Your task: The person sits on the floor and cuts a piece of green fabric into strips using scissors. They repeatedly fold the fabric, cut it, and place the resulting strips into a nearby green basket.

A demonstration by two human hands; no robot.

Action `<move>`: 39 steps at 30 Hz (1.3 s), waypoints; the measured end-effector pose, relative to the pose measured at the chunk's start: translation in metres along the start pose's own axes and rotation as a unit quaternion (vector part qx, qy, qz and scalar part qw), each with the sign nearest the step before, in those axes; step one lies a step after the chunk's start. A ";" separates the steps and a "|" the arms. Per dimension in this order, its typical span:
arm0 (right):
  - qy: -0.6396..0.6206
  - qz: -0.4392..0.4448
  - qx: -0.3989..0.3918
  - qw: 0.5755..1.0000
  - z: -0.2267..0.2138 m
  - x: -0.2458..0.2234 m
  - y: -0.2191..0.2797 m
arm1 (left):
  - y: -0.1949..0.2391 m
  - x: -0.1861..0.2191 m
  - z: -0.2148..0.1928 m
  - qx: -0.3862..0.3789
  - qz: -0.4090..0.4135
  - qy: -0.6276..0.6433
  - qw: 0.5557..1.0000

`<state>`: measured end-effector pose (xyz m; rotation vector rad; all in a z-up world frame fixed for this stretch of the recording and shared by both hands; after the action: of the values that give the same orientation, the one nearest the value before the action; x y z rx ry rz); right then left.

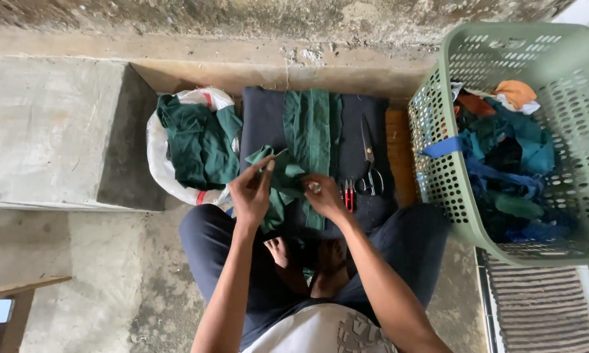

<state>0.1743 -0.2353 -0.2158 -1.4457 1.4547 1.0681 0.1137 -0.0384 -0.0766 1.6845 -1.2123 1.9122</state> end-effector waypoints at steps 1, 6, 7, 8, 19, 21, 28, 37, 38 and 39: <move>0.011 -0.009 -0.028 1.000 -0.006 -0.023 0.006 | -0.006 0.007 -0.001 0.012 -0.007 0.034 0.999; -0.054 -0.113 -0.036 0.992 -0.032 -0.076 0.000 | -0.043 0.077 0.001 0.003 0.022 0.154 0.988; -0.066 -0.134 -0.029 0.988 -0.039 -0.097 0.002 | -0.049 0.081 0.004 -0.015 0.028 0.170 0.985; -0.078 -0.156 -0.022 0.984 -0.046 -0.118 0.005 | -0.055 0.085 0.006 -0.032 0.033 0.186 0.981; -0.219 -0.176 -0.072 0.957 -0.070 -0.186 0.028 | -0.077 0.091 0.017 -0.033 -0.051 0.275 0.959; -0.250 -0.158 -0.080 0.952 -0.067 -0.192 0.036 | -0.076 0.097 0.018 -0.027 -0.074 0.293 0.953; -0.187 -0.182 -0.022 0.965 -0.073 -0.211 0.054 | -0.076 0.071 0.012 0.001 -0.114 0.225 0.968; -0.106 -0.194 0.028 0.975 -0.081 -0.214 0.046 | -0.070 0.076 0.015 -0.017 -0.106 0.175 0.979; -0.089 -0.177 0.050 0.979 -0.080 -0.211 0.044 | -0.068 0.076 0.018 -0.034 -0.100 0.173 0.979; -0.088 -0.176 0.050 0.979 -0.077 -0.197 0.037 | -0.070 0.075 0.017 -0.034 -0.100 0.173 0.979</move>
<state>0.1427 -0.2461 -0.0039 -1.4314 1.0619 0.8634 0.1552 -0.0313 0.0186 1.3129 -0.9259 1.9129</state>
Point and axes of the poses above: each hand's wrist, its own y-axis away from the middle knuckle, its own z-axis out of the palm, x = y × z, the point moved 6 cm from there along -y, towards the middle knuckle, and after that the axes turned 13 degrees about x, right-handed, at the moved point
